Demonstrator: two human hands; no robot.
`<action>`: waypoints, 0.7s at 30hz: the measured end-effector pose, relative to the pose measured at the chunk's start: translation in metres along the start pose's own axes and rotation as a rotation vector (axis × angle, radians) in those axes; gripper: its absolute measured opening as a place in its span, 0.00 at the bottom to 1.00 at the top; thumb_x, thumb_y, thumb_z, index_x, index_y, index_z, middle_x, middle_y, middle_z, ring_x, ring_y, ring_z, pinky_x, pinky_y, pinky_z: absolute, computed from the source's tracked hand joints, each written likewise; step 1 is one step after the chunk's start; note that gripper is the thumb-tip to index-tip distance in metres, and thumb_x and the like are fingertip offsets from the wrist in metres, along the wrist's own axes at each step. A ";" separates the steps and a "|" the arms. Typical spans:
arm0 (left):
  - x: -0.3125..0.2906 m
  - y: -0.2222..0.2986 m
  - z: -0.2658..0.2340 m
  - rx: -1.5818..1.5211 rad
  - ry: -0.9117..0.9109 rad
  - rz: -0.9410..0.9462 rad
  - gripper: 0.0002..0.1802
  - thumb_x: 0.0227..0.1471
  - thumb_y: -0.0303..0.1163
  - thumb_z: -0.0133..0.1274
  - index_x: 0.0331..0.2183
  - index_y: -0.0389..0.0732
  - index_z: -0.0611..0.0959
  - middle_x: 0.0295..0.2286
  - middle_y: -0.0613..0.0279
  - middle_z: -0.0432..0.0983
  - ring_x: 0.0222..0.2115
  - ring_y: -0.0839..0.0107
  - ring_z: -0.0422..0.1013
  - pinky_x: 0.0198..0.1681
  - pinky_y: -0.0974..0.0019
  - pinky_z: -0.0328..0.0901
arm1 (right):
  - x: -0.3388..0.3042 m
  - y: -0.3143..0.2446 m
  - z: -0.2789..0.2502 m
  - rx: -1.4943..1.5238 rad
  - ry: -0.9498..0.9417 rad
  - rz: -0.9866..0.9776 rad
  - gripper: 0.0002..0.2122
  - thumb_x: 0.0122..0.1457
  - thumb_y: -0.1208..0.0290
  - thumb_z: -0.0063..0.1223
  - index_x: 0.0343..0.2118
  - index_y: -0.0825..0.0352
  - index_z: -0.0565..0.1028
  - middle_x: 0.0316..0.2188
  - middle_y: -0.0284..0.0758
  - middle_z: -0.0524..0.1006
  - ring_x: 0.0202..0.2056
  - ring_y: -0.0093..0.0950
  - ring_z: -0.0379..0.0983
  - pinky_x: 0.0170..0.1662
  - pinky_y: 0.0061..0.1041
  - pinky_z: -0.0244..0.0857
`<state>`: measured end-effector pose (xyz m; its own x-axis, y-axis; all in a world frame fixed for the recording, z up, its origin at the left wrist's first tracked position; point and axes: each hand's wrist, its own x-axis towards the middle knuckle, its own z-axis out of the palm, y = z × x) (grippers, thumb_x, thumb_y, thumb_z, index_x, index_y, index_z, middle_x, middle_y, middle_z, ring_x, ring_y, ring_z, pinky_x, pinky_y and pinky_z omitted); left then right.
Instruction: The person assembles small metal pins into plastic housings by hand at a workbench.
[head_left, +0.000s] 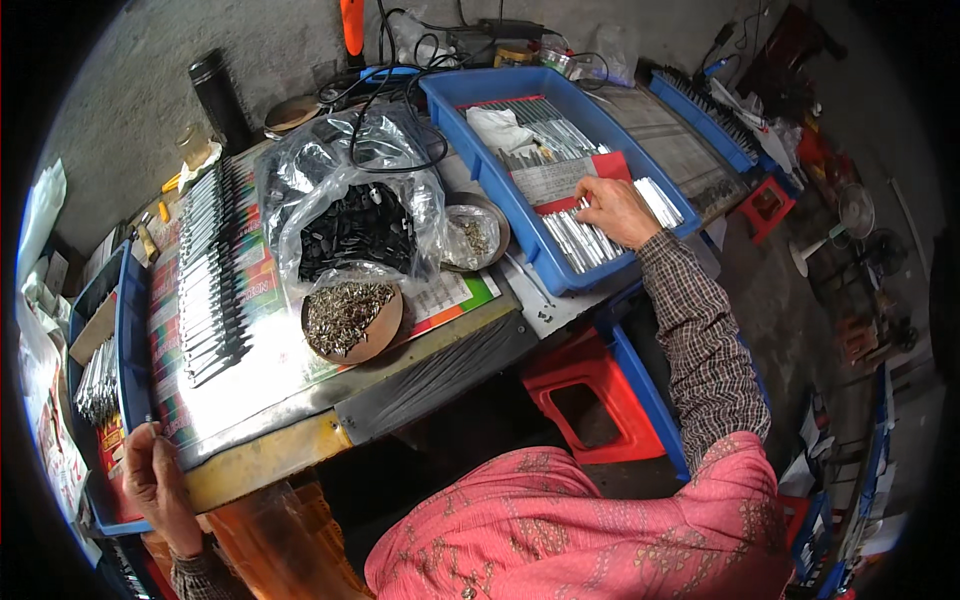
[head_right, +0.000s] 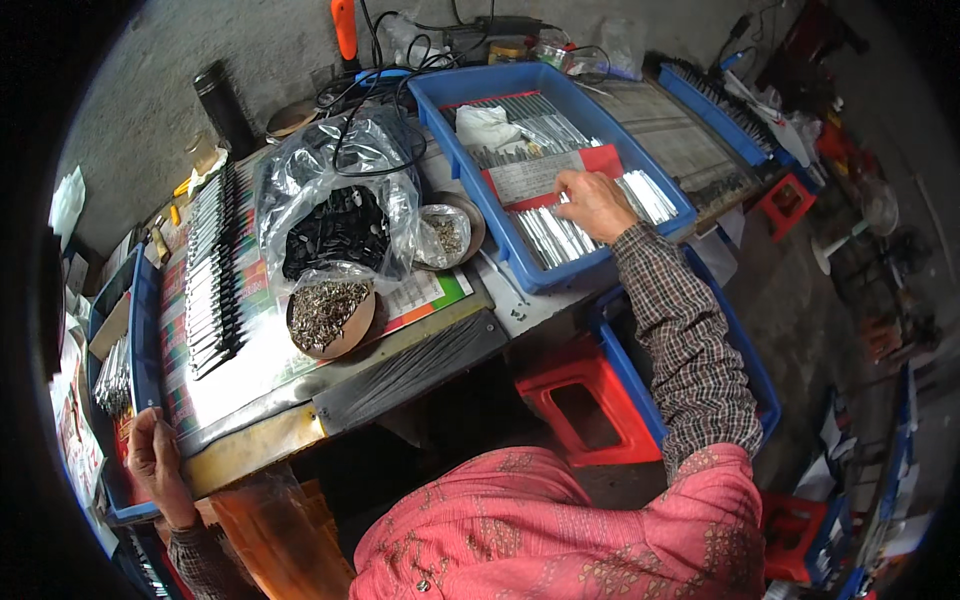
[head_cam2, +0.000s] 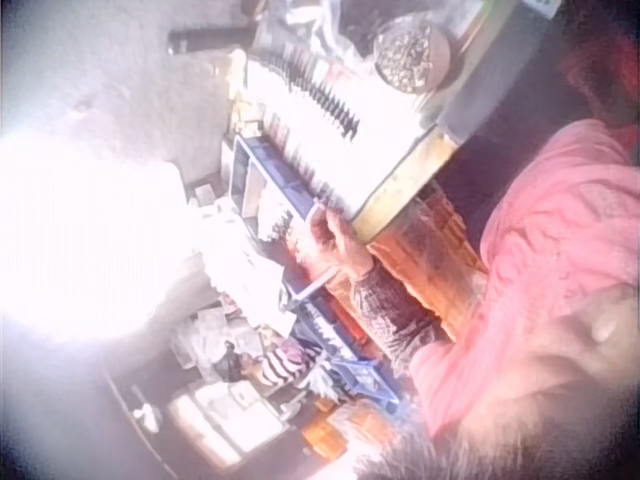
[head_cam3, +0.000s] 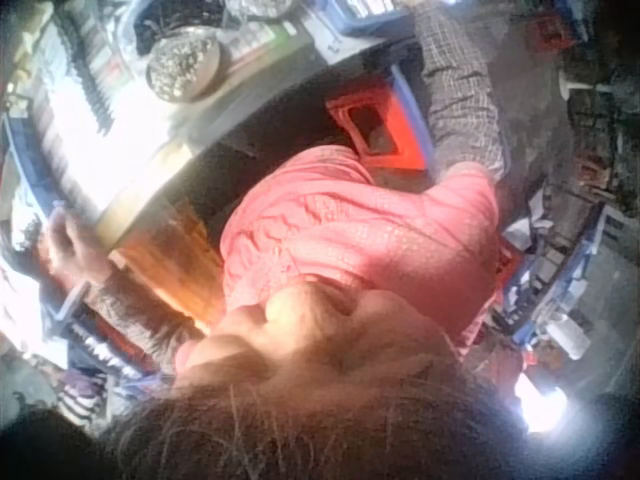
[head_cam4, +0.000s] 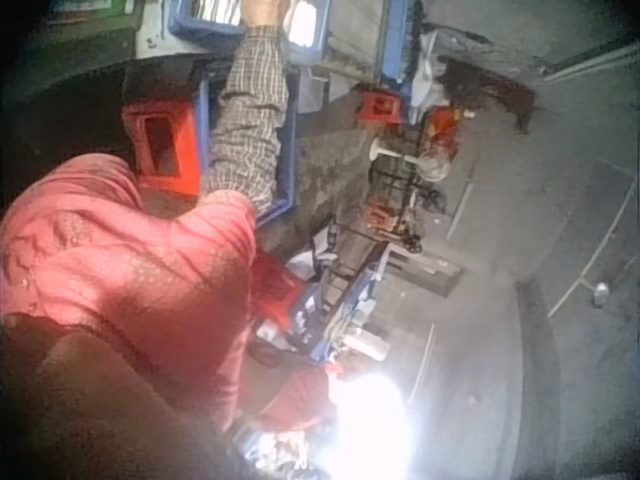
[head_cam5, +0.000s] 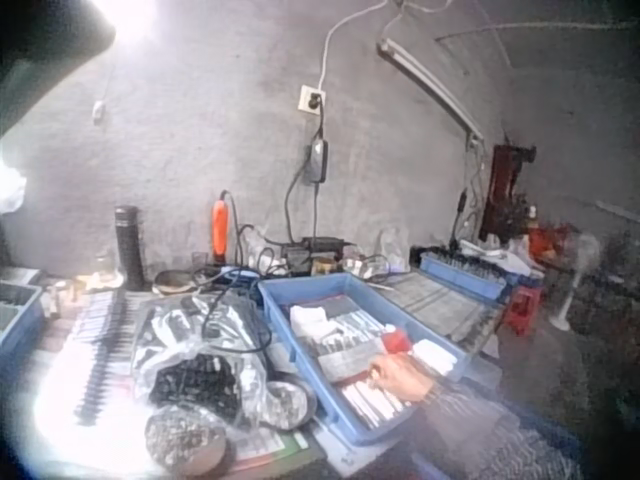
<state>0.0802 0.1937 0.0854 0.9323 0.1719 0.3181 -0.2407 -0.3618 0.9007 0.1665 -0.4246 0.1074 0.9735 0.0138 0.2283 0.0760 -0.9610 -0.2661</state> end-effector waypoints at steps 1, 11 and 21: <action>-0.004 0.010 0.022 -0.013 0.048 0.020 0.08 0.58 0.25 0.48 0.40 0.35 0.77 0.24 0.76 0.65 0.24 0.88 0.56 0.26 0.82 0.49 | -0.001 0.000 -0.001 -0.002 -0.006 0.020 0.11 0.47 0.72 0.59 0.32 0.71 0.73 0.14 0.36 0.70 0.19 0.29 0.69 0.26 0.32 0.60; -0.026 0.033 0.063 -0.085 -0.128 -0.043 0.06 0.56 0.24 0.52 0.35 0.32 0.79 0.23 0.69 0.70 0.24 0.84 0.63 0.27 0.79 0.56 | -0.010 0.005 0.000 -0.117 0.043 0.076 0.11 0.42 0.70 0.63 0.21 0.72 0.72 0.16 0.42 0.73 0.23 0.38 0.72 0.28 0.35 0.63; -0.045 0.060 0.086 -0.222 -0.076 -0.131 0.06 0.53 0.20 0.52 0.36 0.30 0.78 0.25 0.63 0.76 0.26 0.79 0.70 0.31 0.77 0.64 | -0.058 -0.097 -0.016 0.278 0.351 -0.026 0.05 0.54 0.75 0.56 0.28 0.70 0.72 0.17 0.35 0.70 0.20 0.24 0.69 0.26 0.24 0.61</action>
<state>0.0468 0.0848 0.0999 0.9749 0.1319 0.1794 -0.1625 -0.1296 0.9782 0.0994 -0.3362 0.1348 0.8421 -0.1039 0.5293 0.2010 -0.8502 -0.4867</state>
